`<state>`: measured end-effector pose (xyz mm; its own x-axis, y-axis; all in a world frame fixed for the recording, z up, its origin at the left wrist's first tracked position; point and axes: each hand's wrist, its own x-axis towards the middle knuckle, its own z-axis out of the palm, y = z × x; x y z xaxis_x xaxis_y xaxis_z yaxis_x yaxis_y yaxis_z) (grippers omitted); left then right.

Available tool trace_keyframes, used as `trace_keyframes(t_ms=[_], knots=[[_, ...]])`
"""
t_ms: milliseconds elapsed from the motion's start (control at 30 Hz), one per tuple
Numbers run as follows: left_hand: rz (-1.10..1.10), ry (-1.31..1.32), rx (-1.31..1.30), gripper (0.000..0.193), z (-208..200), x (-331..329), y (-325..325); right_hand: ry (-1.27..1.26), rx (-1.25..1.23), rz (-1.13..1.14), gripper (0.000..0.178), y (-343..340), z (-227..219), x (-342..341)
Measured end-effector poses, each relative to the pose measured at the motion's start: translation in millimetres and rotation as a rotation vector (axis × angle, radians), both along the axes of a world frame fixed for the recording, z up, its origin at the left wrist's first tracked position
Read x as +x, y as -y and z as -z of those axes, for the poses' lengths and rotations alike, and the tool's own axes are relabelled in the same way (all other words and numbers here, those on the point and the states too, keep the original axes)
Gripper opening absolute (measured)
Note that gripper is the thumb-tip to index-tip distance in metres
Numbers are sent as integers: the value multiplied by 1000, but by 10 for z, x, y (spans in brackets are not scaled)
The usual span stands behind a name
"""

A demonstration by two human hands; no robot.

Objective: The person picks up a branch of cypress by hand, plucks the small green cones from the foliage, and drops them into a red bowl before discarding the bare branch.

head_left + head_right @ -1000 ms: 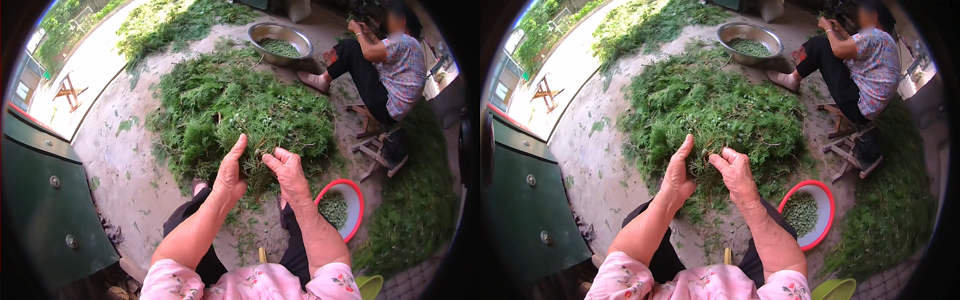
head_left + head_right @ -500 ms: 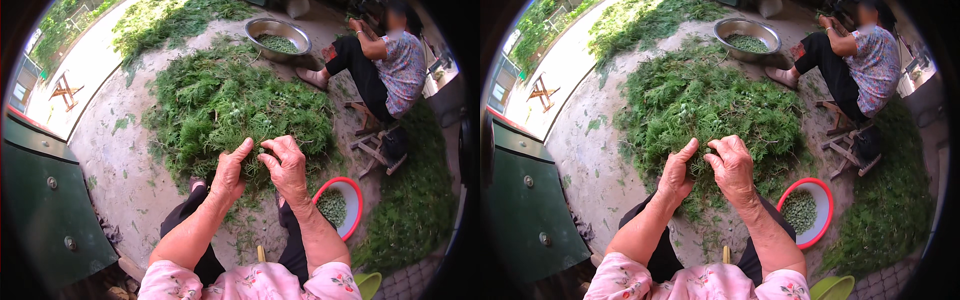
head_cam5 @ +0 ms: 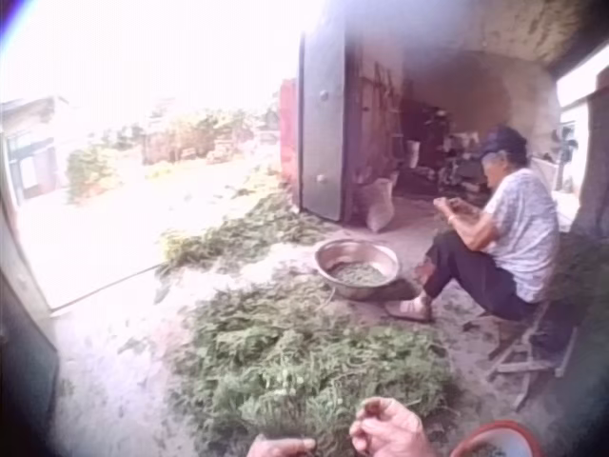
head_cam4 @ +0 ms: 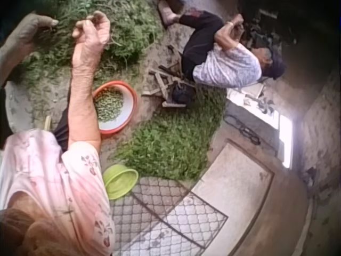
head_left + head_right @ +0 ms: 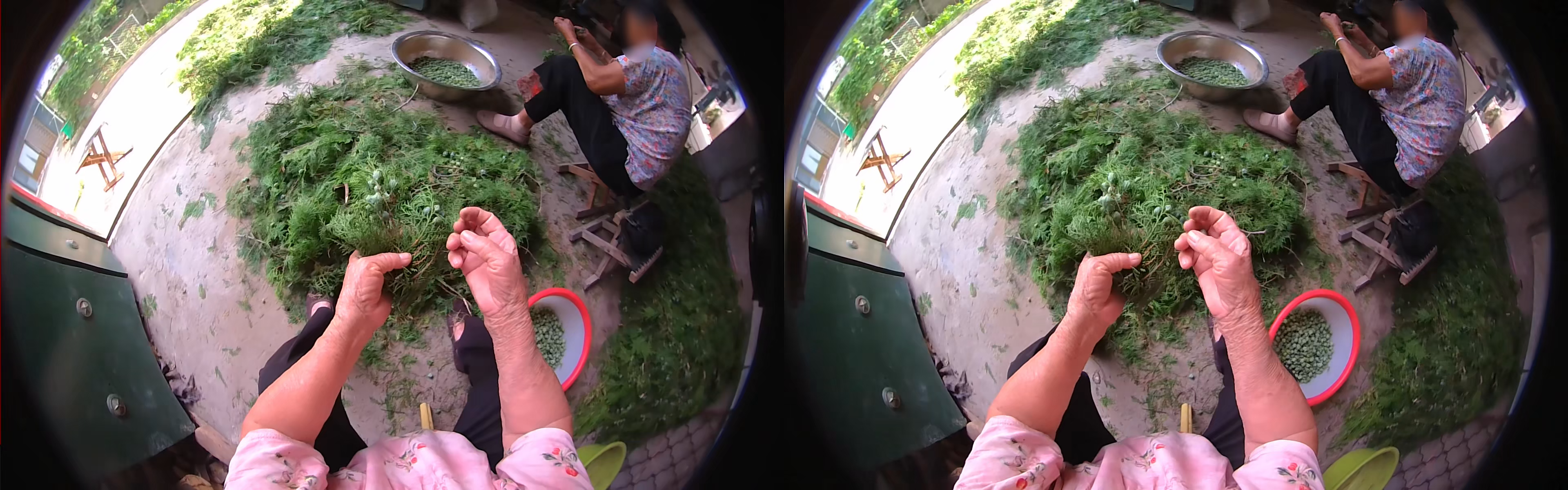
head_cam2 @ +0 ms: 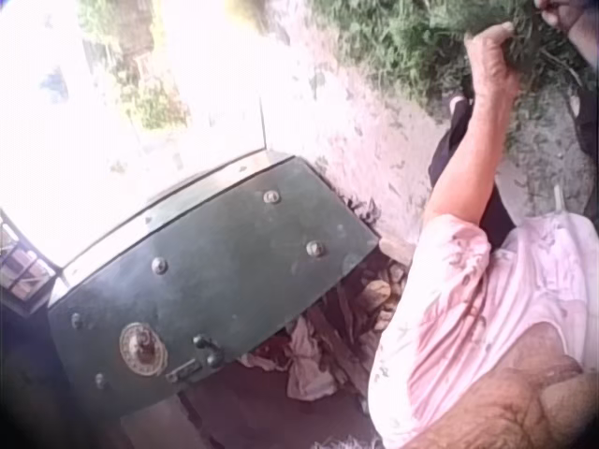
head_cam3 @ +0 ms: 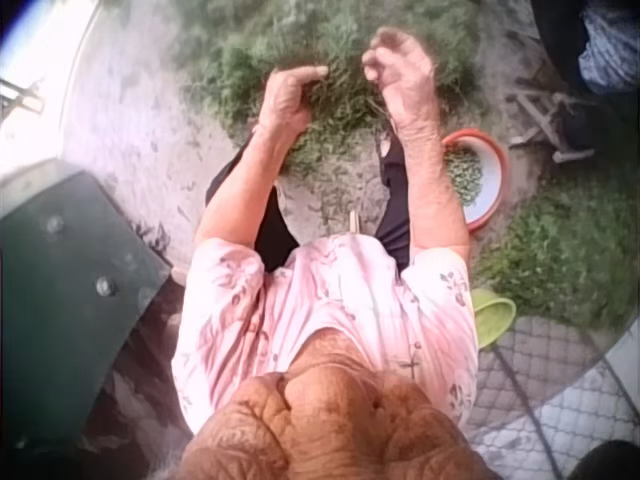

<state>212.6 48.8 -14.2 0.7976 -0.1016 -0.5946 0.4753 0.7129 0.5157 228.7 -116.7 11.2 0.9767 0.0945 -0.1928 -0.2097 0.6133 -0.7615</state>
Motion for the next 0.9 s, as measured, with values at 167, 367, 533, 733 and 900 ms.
trace_keyframes(t_ms=[167, 367, 533, 733, 900], knots=[[11, -52, 70, 49, 78, -45, 49, -89, -459, -49, 22, -75, 31, -51], [-129, 10, 199, 48, -44, -52, 106, -5, -635, 62, 13, -221, 79, -173], [-74, -28, 213, 44, -73, -63, 127, -49, -538, 52, 13, -312, 96, -197], [-15, -87, 83, 20, 97, -84, 79, 154, -800, 102, 18, -344, 152, -221], [15, 10, -62, 19, 26, -97, 79, 286, -915, 192, 16, -370, 186, -214]])
